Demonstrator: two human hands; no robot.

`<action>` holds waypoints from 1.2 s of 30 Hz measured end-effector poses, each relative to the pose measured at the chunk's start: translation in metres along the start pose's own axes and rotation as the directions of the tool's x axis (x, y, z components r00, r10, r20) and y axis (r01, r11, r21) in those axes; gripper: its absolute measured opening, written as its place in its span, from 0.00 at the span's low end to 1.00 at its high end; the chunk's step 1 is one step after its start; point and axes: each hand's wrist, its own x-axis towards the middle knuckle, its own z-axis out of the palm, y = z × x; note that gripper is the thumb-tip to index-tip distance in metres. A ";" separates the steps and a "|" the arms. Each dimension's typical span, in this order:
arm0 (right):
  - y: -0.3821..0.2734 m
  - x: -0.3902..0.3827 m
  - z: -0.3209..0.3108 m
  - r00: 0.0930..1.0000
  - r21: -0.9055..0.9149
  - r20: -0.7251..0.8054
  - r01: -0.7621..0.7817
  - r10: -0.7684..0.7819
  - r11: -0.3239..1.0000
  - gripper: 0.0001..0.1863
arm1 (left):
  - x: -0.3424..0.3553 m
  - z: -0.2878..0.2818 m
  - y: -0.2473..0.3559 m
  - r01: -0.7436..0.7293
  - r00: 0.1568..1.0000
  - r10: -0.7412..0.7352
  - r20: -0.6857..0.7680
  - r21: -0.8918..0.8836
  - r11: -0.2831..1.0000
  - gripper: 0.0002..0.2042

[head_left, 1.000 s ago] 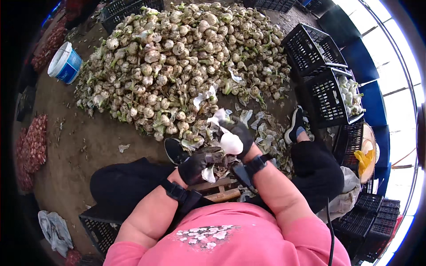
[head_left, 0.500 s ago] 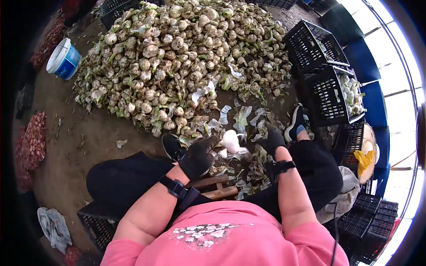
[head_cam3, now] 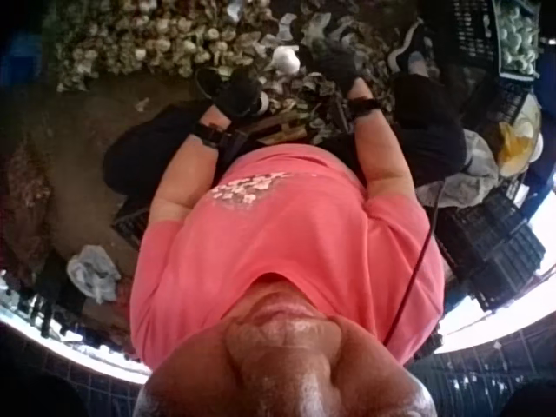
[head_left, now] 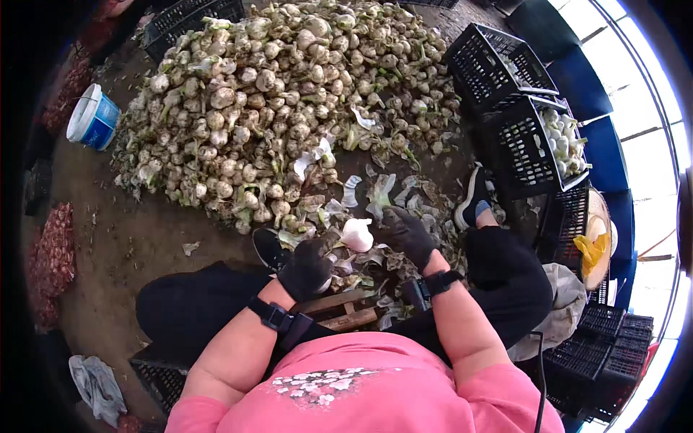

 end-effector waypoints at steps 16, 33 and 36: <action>0.012 -0.010 -0.003 0.871 0.085 0.367 0.320 -0.328 0.944 0.22 | 0.017 0.012 0.013 -0.284 0.949 0.254 0.185 0.155 0.946 0.13; 0.036 0.093 0.065 0.818 -0.603 0.478 0.571 -0.321 0.557 0.39 | 0.005 0.004 0.032 0.250 0.875 -0.030 0.484 -0.398 0.883 0.20; 0.089 0.107 0.114 0.873 -0.834 0.487 0.473 -0.024 0.285 0.44 | 0.001 -0.007 0.028 0.341 0.870 -0.162 0.466 -0.332 0.879 0.16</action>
